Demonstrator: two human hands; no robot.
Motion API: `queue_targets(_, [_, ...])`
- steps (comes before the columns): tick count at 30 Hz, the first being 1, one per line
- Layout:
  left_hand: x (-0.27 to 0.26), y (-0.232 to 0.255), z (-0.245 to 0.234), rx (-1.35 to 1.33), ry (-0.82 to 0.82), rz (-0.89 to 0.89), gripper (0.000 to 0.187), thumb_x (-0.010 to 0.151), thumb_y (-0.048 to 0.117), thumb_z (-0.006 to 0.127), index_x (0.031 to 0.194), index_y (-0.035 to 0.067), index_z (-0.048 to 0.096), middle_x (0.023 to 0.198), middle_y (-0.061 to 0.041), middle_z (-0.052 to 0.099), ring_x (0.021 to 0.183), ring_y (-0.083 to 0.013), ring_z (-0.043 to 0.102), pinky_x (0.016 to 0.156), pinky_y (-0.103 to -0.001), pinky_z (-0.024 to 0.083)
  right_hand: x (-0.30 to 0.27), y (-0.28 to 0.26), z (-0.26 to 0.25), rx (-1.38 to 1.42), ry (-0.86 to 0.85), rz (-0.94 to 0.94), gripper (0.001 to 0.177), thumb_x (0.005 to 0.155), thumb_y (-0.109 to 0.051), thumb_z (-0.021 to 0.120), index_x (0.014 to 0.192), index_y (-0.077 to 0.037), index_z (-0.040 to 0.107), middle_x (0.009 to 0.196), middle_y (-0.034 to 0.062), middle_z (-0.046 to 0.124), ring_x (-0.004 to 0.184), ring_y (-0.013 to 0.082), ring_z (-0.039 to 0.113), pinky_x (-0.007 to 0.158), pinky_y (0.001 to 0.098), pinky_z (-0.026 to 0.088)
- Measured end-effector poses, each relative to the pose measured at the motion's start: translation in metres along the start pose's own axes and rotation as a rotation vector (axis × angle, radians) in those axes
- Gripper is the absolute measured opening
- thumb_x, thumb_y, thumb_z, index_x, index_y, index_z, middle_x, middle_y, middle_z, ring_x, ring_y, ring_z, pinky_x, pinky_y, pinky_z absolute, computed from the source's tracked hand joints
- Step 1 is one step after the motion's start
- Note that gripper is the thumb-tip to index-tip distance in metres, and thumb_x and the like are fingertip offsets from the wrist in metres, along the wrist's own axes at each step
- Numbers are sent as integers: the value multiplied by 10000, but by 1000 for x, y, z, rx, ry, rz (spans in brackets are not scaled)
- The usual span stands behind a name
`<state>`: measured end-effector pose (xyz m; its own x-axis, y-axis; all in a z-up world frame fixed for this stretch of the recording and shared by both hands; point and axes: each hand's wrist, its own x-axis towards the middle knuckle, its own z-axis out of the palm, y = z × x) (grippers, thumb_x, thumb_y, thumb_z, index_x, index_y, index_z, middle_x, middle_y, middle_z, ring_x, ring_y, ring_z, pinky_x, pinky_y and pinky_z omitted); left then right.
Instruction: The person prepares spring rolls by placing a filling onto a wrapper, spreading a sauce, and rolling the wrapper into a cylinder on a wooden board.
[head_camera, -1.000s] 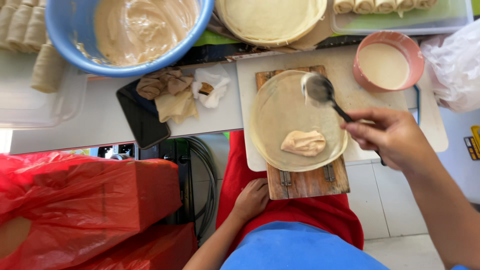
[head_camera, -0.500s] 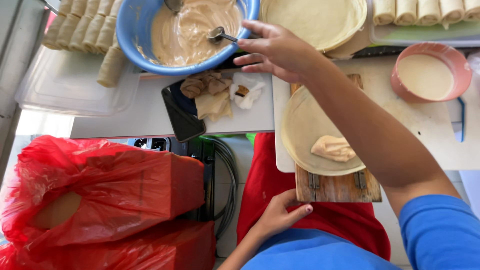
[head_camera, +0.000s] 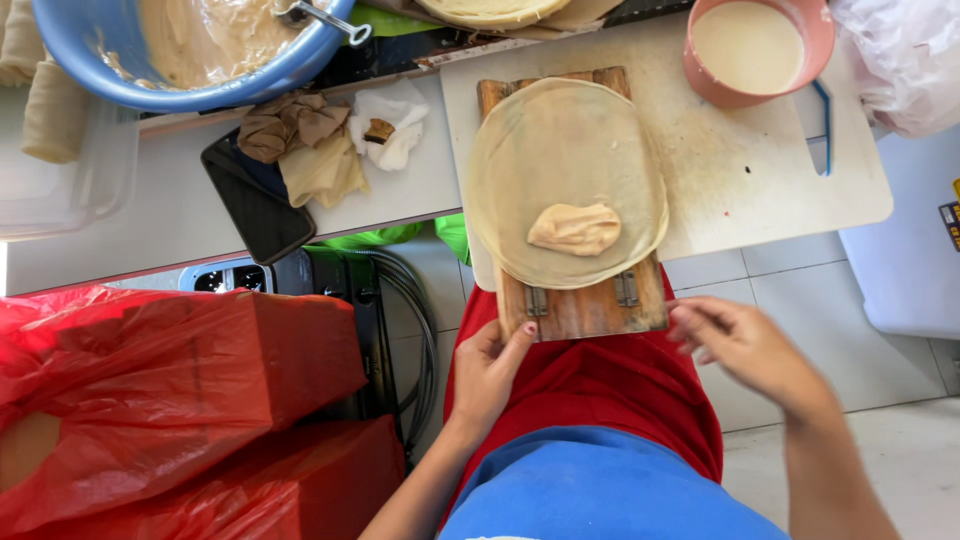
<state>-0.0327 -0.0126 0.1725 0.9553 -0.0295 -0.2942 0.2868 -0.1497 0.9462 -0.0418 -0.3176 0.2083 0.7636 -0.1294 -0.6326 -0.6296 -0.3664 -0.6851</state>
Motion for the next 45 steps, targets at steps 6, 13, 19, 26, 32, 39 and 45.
queue_targets(6, [-6,4,8,630,501,867,395,888,111,776,1277,52,739,1002,-98,668,879,-256,683,771,-327,527,33,58,50,387,54,-264,331,985,-148,676,1270,20,658,899,228,768,696,303,771,590,402,649])
queue_targets(13, [-1,2,34,743,412,1245,321,905,117,743,1223,151,769,1134,-91,710,942,-266,694,796,-361,545,31,66,56,505,143,-410,283,1019,-126,642,1237,51,606,903,213,725,699,280,743,570,448,664])
queue_targets(19, [-2,2,29,511,415,1136,356,745,-44,766,1075,87,746,1082,-139,658,886,-304,691,728,-375,599,23,64,73,488,228,-576,248,1004,-69,650,1201,73,600,886,225,696,711,305,752,573,433,664])
queue_targets(26, [-4,-18,11,-367,202,81,706,778,-71,788,1431,15,534,1035,-66,532,919,-153,627,831,-305,574,1,15,96,39,549,-989,458,803,-82,878,1174,6,623,1205,151,624,1052,288,664,861,374,578])
queue_targets(32, [16,26,6,363,335,673,539,856,160,822,1350,108,612,1063,-60,555,950,-229,588,846,-386,501,0,17,81,103,487,-1003,442,784,-26,873,1157,-3,637,1221,145,624,1094,268,656,931,365,563])
queue_targets(39, [68,30,31,825,286,1053,287,812,257,818,1050,143,705,907,-9,617,894,-223,621,706,-348,473,20,47,42,495,296,-539,392,969,59,647,1337,10,522,1123,223,686,938,238,718,805,386,605])
queue_targets(45, [70,23,36,911,320,1179,51,912,109,685,948,136,708,855,-4,598,838,-199,598,672,-303,435,8,-31,43,-217,591,-1011,281,874,-166,898,1136,-128,802,1038,63,664,848,207,649,677,306,567])
